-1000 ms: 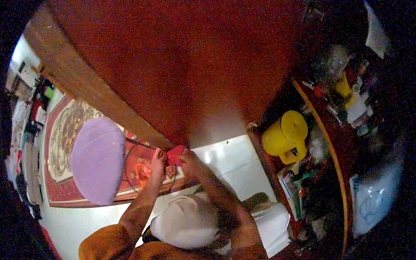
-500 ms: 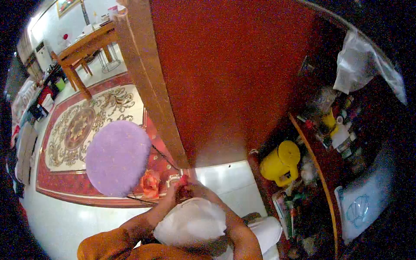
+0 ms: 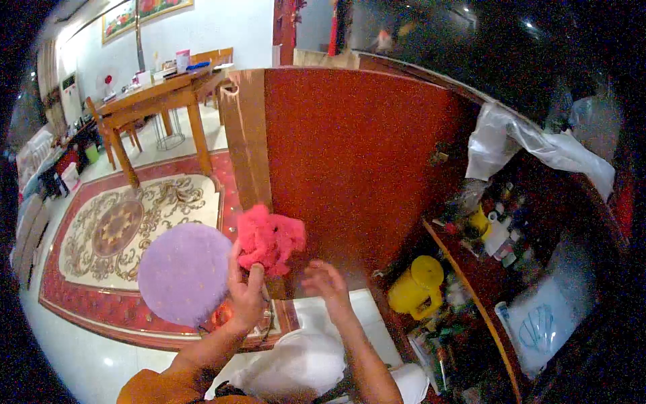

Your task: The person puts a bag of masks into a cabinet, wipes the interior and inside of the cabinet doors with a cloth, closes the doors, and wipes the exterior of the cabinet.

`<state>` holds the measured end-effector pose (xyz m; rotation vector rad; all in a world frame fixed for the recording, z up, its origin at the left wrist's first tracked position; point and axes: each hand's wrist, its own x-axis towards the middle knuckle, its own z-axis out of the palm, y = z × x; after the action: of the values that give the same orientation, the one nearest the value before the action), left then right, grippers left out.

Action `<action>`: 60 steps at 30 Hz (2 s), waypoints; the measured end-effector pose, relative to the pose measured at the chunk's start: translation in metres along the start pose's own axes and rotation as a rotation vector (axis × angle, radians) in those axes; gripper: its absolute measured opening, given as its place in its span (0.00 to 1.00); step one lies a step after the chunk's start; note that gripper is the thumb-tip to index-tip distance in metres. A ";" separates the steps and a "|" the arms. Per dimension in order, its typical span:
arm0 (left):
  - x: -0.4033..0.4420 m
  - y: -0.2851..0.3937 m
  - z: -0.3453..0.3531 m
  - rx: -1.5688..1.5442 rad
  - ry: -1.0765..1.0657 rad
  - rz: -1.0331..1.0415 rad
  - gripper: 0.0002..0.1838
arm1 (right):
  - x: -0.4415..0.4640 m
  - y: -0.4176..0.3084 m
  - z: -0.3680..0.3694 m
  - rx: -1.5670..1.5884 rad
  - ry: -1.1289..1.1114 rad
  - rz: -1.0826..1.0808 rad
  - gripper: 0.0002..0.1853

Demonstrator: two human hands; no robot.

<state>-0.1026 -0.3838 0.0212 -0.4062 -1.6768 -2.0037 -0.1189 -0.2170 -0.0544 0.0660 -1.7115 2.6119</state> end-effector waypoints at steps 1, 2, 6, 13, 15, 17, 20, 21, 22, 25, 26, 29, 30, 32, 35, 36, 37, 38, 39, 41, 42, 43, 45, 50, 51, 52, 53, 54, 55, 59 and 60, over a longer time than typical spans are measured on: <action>0.002 0.007 0.002 0.106 -0.063 0.034 0.29 | -0.004 -0.024 0.022 0.110 -0.013 -0.109 0.19; 0.002 0.011 0.004 0.211 -0.124 0.067 0.32 | -0.005 -0.037 0.034 0.219 -0.027 -0.217 0.20; 0.003 -0.010 0.011 0.644 -0.426 0.293 0.27 | 0.009 -0.033 0.026 0.142 -0.040 -0.251 0.20; 0.084 -0.008 0.002 0.087 0.264 0.173 0.23 | 0.007 -0.069 0.036 -0.107 0.163 -0.523 0.22; 0.106 -0.032 -0.006 -0.098 0.072 0.109 0.22 | 0.015 -0.105 0.057 -0.404 0.282 -0.782 0.20; 0.106 -0.035 -0.010 -0.045 0.022 -0.019 0.21 | 0.025 -0.140 0.078 -0.549 0.249 -0.976 0.25; 0.105 -0.038 -0.010 0.040 0.048 -0.057 0.19 | 0.045 -0.162 0.114 -0.751 0.229 -1.196 0.32; 0.103 -0.039 -0.003 -0.007 0.085 -0.002 0.17 | 0.053 -0.159 0.121 -0.944 0.192 -1.251 0.32; 0.101 -0.041 0.004 -0.052 0.120 0.055 0.15 | 0.063 -0.154 0.127 -1.139 0.153 -1.297 0.32; 0.095 -0.039 0.013 -0.212 0.164 0.117 0.10 | 0.077 -0.150 0.134 -1.357 0.056 -1.175 0.31; 0.094 -0.037 0.011 -0.233 0.159 0.099 0.09 | 0.080 -0.156 0.136 -1.374 0.017 -1.120 0.31; 0.103 -0.033 -0.001 -0.306 0.072 -0.122 0.11 | 0.086 -0.182 0.131 -1.476 0.105 -1.351 0.32; 0.105 -0.036 0.000 -0.155 0.101 -0.076 0.12 | 0.087 -0.188 0.128 -1.517 0.105 -1.321 0.32; 0.105 -0.038 0.004 -0.005 0.133 -0.020 0.14 | 0.087 -0.200 0.120 -1.577 0.233 -0.998 0.34; 0.096 -0.027 0.009 -0.015 0.158 0.037 0.18 | 0.085 -0.201 0.089 -1.468 0.416 -0.753 0.34; 0.093 -0.026 0.013 -0.030 0.181 0.078 0.20 | 0.104 -0.178 0.060 -1.439 0.572 -1.063 0.35; 0.090 -0.023 0.017 -0.044 0.203 0.120 0.23 | 0.108 -0.167 0.041 -1.447 0.653 -1.167 0.38; 0.086 -0.019 0.019 0.043 0.202 0.123 0.24 | 0.108 -0.160 0.024 -1.453 0.734 -1.270 0.40; 0.082 -0.014 0.022 0.128 0.205 0.127 0.26 | 0.106 -0.155 0.009 -1.465 0.700 -1.197 0.40; 0.076 0.002 0.029 0.223 0.231 0.093 0.29 | 0.099 -0.153 -0.018 -1.485 0.627 -1.053 0.39; 0.077 -0.002 0.030 0.193 0.224 0.096 0.29 | 0.099 -0.163 -0.024 -1.462 0.661 -1.052 0.38; 0.078 -0.008 0.027 0.165 0.217 0.100 0.29 | 0.103 -0.179 -0.028 -1.436 0.695 -1.051 0.37; 0.077 -0.006 0.027 0.219 0.220 0.097 0.30 | 0.112 -0.218 -0.030 -1.406 0.791 -1.124 0.35; 0.080 -0.018 0.022 0.170 0.209 0.122 0.35 | 0.155 -0.286 -0.052 -1.156 0.998 -1.073 0.33; 0.079 -0.017 0.022 0.225 0.213 0.128 0.35 | 0.151 -0.285 -0.043 -1.148 0.978 -1.025 0.33; 0.078 -0.019 0.022 0.235 0.219 0.144 0.35 | 0.142 -0.286 -0.023 -1.140 0.957 -0.980 0.33; 0.078 -0.020 0.022 0.245 0.225 0.162 0.35 | 0.140 -0.283 -0.006 -1.132 0.936 -0.936 0.33; 0.078 -0.021 0.023 0.254 0.230 0.181 0.35 | 0.148 -0.268 0.001 -1.251 0.996 -1.092 0.34; 0.078 -0.020 0.024 0.241 0.232 0.170 0.36 | 0.151 -0.257 0.011 -1.374 0.963 -1.267 0.35; 0.080 -0.011 0.028 0.274 0.201 0.142 0.36 | 0.112 -0.224 0.075 -1.556 0.505 -1.324 0.40; 0.080 -0.009 0.029 0.304 0.184 0.137 0.35 | 0.106 -0.210 0.083 -1.535 0.286 -1.228 0.40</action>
<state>-0.1767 -0.3686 0.0609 -0.2153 -1.7492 -1.6034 -0.2143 -0.2105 0.1759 0.4524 -1.9880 0.2389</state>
